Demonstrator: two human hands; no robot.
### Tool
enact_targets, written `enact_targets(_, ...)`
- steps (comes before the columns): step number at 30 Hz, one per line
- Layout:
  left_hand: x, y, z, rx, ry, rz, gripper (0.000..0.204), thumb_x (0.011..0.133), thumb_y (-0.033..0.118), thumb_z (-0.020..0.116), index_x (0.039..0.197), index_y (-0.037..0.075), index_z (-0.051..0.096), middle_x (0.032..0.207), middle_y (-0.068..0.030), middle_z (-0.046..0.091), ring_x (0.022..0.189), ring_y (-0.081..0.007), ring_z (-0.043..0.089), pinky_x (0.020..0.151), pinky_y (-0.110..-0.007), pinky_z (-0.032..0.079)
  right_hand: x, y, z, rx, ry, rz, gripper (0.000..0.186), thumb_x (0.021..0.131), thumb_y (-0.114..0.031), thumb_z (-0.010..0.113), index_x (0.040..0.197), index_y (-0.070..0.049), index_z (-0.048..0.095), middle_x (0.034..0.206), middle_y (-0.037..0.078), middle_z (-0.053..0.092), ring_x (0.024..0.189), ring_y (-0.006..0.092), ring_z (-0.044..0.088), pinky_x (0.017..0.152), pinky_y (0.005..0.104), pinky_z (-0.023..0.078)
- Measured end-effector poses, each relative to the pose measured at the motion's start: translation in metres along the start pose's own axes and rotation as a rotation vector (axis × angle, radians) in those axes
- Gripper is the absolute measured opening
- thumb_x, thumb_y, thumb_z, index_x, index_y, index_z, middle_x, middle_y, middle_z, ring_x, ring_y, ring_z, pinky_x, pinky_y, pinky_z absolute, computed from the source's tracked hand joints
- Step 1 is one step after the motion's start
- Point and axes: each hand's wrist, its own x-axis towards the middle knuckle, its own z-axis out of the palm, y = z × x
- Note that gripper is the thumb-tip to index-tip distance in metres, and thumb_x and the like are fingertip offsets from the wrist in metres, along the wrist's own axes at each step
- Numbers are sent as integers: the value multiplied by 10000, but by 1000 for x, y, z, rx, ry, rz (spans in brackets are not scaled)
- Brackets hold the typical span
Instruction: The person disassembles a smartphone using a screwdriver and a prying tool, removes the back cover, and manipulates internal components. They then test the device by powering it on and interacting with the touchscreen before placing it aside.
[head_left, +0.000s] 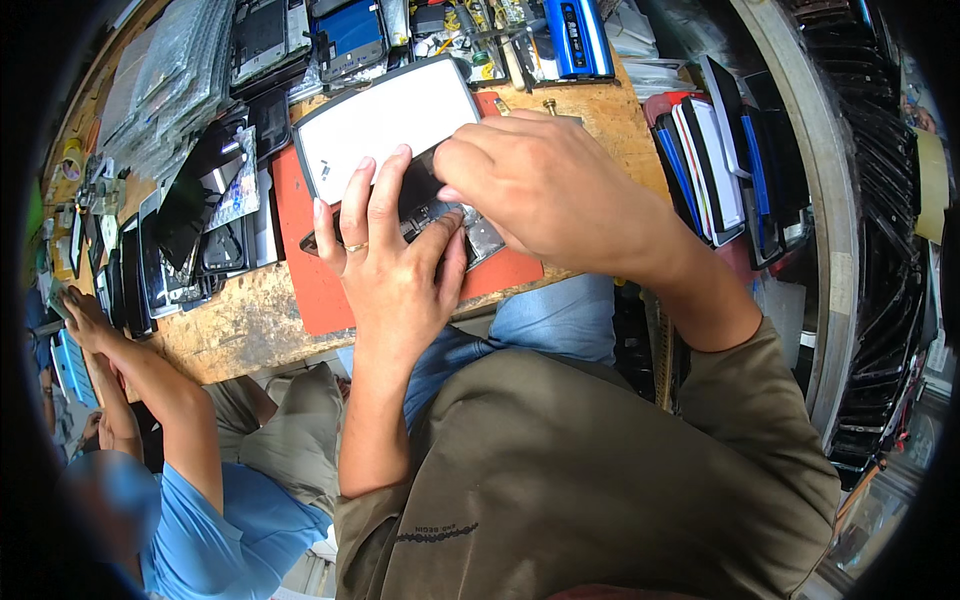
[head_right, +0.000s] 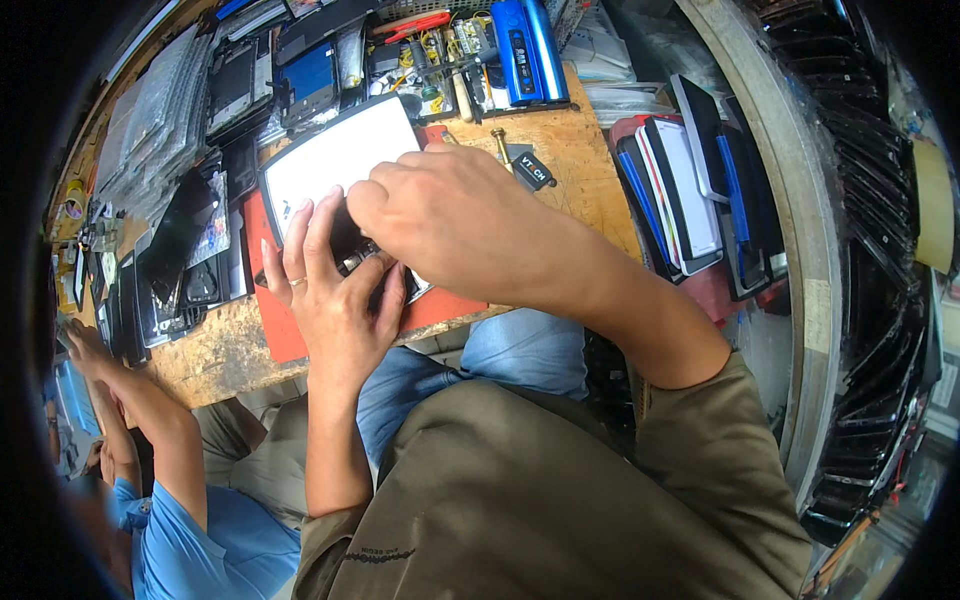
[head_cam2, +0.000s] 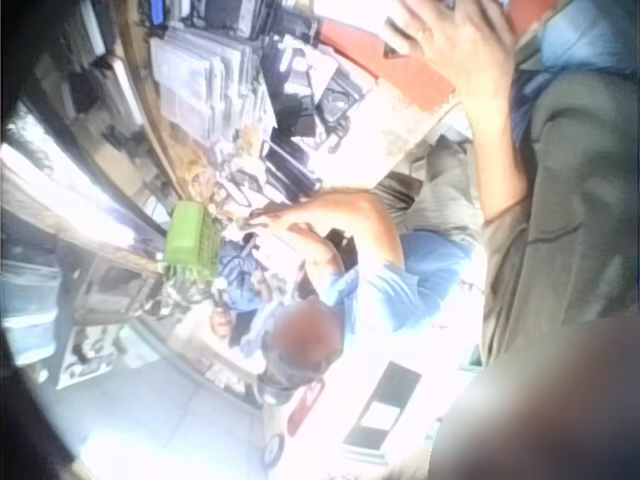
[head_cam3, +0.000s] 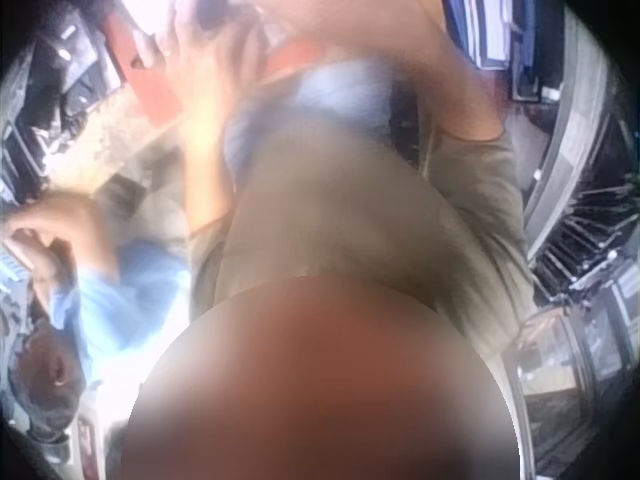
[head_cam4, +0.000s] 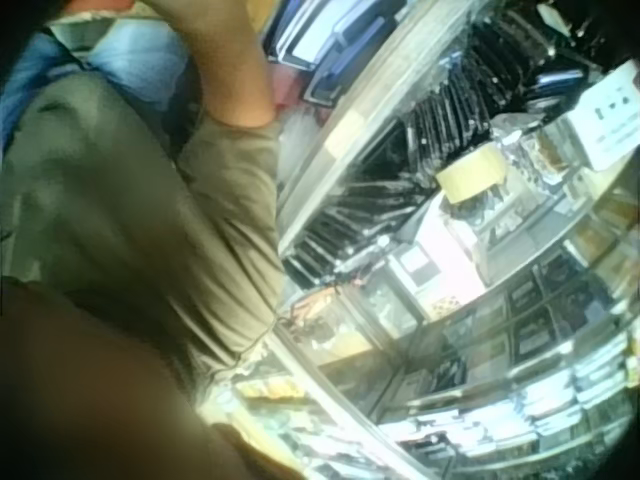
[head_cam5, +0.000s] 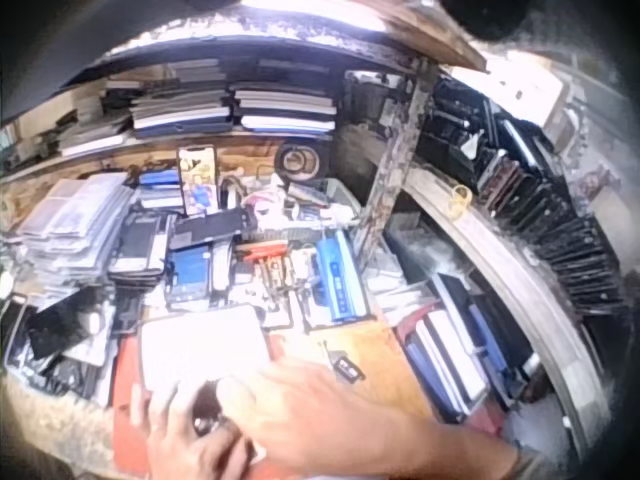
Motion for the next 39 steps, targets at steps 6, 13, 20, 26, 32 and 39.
enact_targets(6,-1,-2,3,-10,18,12,112,812,262,816,869,166,829,1593,-130,488,1518,-351,371,1283,-541,57,0,-1,1,-17,-1,30,242,939,-84,654,1158,8,606,1027,176,653,959,384,668,834,460,527)
enact_targets(13,0,-1,-2,-15,15,15,136,829,222,802,954,168,810,1567,-147,508,1463,-345,447,1276,-519,124,2,-5,7,-69,93,-48,162,905,-71,594,1057,-17,582,961,131,660,920,323,714,738,425,574)
enact_targets(20,-25,-31,-22,-60,279,-84,230,820,96,770,1050,94,770,1314,-136,674,1242,-328,610,1150,-476,313,21,-6,-22,517,395,258,236,1078,-54,588,1302,12,624,1035,84,712,908,134,695,776,272,598)
enact_targets(26,-41,-45,-7,-315,428,-114,256,834,-37,746,1085,2,722,1238,-193,696,1108,-339,686,895,-411,569,97,13,32,475,226,25,198,982,-12,609,1169,37,653,938,234,739,885,389,746,798,458,582)
enact_targets(32,-41,-44,-5,-281,410,-131,344,823,-25,749,1163,5,708,1304,-194,676,1152,-364,675,970,-450,551,119,12,54,342,106,-49,180,1015,-48,612,1172,32,650,998,215,745,919,363,752,791,434,585)
enact_targets(39,-40,-44,-3,-232,385,-102,344,813,4,763,1153,32,717,1387,-182,636,1239,-361,635,1033,-458,513,114,13,45,332,110,-26,176,1010,-31,612,1169,38,646,1009,222,747,873,355,753,757,425,584)
